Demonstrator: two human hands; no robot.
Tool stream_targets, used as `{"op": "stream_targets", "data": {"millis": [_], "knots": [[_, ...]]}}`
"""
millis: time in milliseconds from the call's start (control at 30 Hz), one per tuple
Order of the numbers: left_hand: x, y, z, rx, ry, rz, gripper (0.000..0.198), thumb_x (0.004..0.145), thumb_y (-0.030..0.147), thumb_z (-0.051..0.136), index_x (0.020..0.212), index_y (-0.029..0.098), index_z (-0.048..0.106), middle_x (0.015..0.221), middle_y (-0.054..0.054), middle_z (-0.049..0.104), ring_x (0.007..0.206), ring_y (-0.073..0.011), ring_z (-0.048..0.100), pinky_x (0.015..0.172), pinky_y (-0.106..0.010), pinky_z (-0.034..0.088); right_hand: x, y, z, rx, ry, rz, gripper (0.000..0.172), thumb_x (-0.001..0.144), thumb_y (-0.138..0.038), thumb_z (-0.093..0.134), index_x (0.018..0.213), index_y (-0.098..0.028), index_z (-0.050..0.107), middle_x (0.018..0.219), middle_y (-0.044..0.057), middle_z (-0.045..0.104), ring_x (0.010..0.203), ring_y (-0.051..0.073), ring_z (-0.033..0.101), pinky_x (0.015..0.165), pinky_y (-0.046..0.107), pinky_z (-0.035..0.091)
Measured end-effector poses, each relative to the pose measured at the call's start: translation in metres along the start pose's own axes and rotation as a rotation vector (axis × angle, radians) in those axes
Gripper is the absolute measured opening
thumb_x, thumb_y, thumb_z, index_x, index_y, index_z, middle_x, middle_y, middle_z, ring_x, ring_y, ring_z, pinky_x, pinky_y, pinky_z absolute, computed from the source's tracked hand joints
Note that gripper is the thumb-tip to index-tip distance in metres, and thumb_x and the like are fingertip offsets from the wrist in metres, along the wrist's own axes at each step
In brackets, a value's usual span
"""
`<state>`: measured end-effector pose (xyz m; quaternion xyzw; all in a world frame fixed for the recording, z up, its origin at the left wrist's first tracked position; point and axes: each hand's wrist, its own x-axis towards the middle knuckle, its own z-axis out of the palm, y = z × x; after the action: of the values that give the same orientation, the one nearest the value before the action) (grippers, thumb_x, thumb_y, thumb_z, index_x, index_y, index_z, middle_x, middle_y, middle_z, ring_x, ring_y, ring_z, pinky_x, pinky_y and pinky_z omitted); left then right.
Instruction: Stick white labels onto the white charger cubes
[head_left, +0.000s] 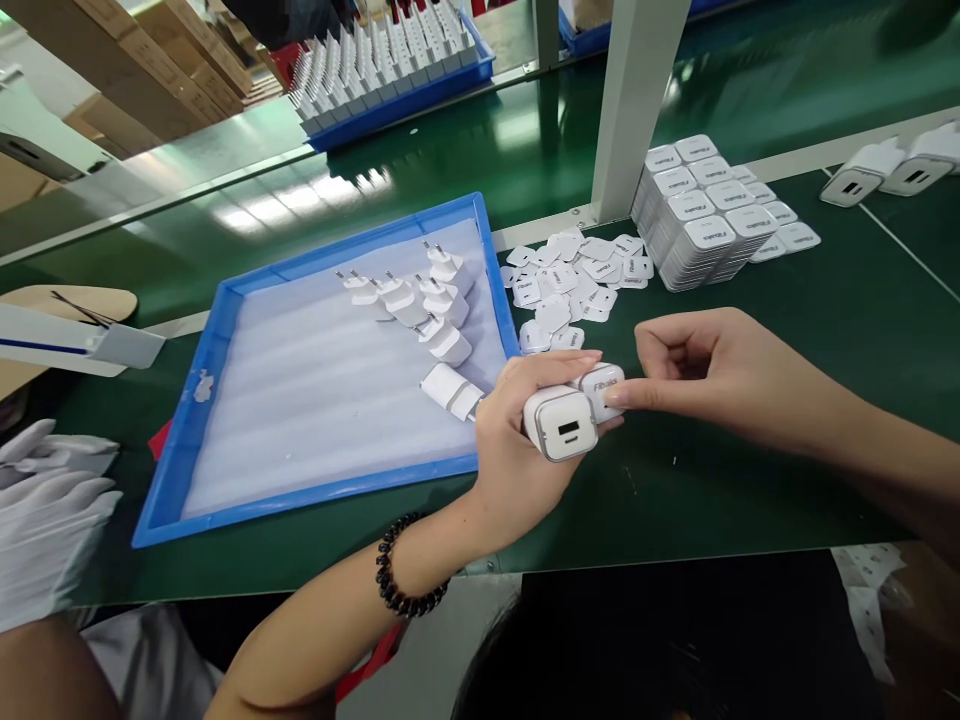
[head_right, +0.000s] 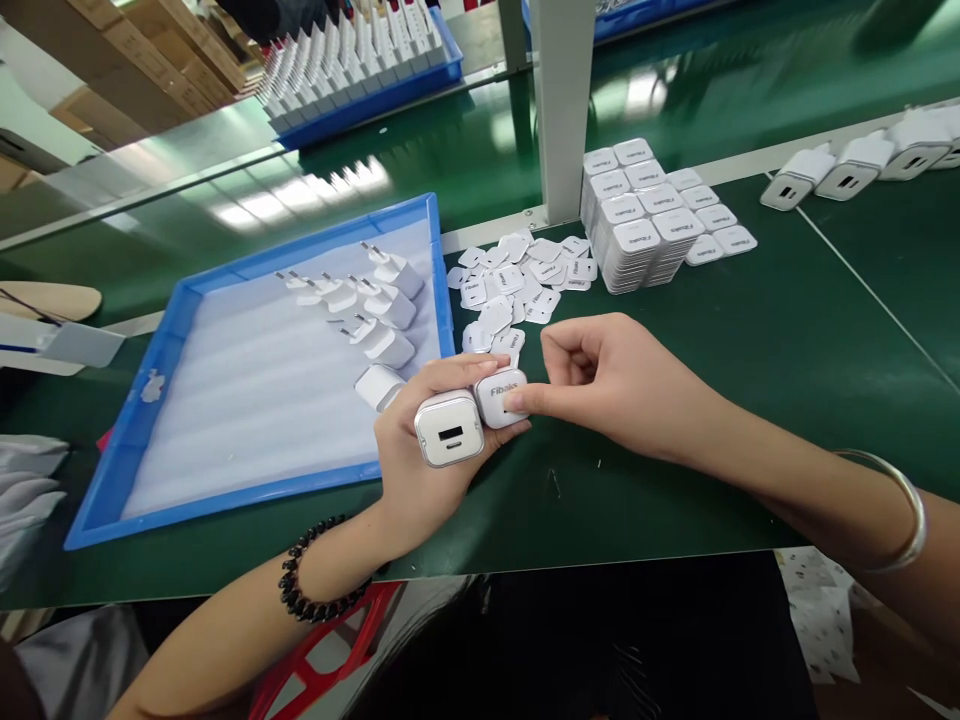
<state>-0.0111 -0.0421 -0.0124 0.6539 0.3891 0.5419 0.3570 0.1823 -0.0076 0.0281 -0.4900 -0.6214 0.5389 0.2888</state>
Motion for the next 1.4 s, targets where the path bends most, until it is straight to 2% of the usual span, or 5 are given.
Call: {"op": "stream_targets", "data": {"millis": [133, 567, 933, 1100, 1400], "knots": [[-0.001, 0.002, 0.000, 0.007, -0.049, 0.045, 0.037, 0.072, 0.019, 0.089, 0.103, 0.022, 0.069, 0.109, -0.005, 0.077, 0.106, -0.0225, 0.073, 0.095, -0.040, 0.060, 0.002, 0.004, 0.007, 0.253, -0.121, 0.032, 0.036, 0.071, -0.043, 0.088, 0.087, -0.022, 0.063, 0.088, 0.001, 0.069, 0.080, 0.017, 0.065, 0.066, 0.026, 0.053], [0.001, 0.004, -0.001, -0.156, -0.105, -0.047, 0.041, 0.068, 0.023, 0.092, 0.100, 0.020, 0.067, 0.111, -0.007, 0.079, 0.106, -0.0227, 0.076, 0.095, -0.037, 0.062, 0.005, 0.004, -0.002, 0.397, -0.408, 0.118, 0.031, 0.074, -0.031, 0.086, 0.090, -0.018, 0.064, 0.087, 0.002, 0.076, 0.081, 0.015, 0.071, 0.073, 0.026, 0.056], [0.008, 0.007, -0.001, -0.201, -0.102, -0.176, 0.039, 0.066, 0.021, 0.092, 0.096, 0.020, 0.068, 0.103, -0.005, 0.080, 0.093, -0.0199, 0.076, 0.080, -0.031, 0.061, 0.018, 0.016, 0.005, 0.264, -0.163, 0.012, 0.044, 0.086, -0.061, 0.068, 0.075, -0.019, 0.062, 0.069, 0.002, 0.067, 0.060, 0.015, 0.064, 0.057, 0.028, 0.050], [0.008, 0.008, 0.001, -0.165, -0.130, -0.227, 0.038, 0.066, 0.025, 0.092, 0.095, 0.019, 0.068, 0.104, -0.007, 0.078, 0.092, -0.0210, 0.074, 0.080, -0.033, 0.058, 0.047, 0.037, -0.008, -0.439, 0.327, -0.160, 0.027, 0.095, -0.046, 0.059, 0.092, -0.019, 0.064, 0.071, 0.003, 0.062, 0.066, 0.018, 0.058, 0.066, 0.032, 0.042], [0.005, 0.007, 0.004, -0.129, -0.193, -0.292, 0.037, 0.066, 0.019, 0.090, 0.097, 0.019, 0.070, 0.102, -0.006, 0.075, 0.091, -0.0182, 0.069, 0.076, -0.028, 0.054, 0.085, 0.036, -0.012, -0.619, 0.240, 0.135, 0.026, 0.082, -0.033, 0.073, 0.100, -0.017, 0.062, 0.068, -0.001, 0.062, 0.065, 0.018, 0.056, 0.060, 0.030, 0.035]]}}
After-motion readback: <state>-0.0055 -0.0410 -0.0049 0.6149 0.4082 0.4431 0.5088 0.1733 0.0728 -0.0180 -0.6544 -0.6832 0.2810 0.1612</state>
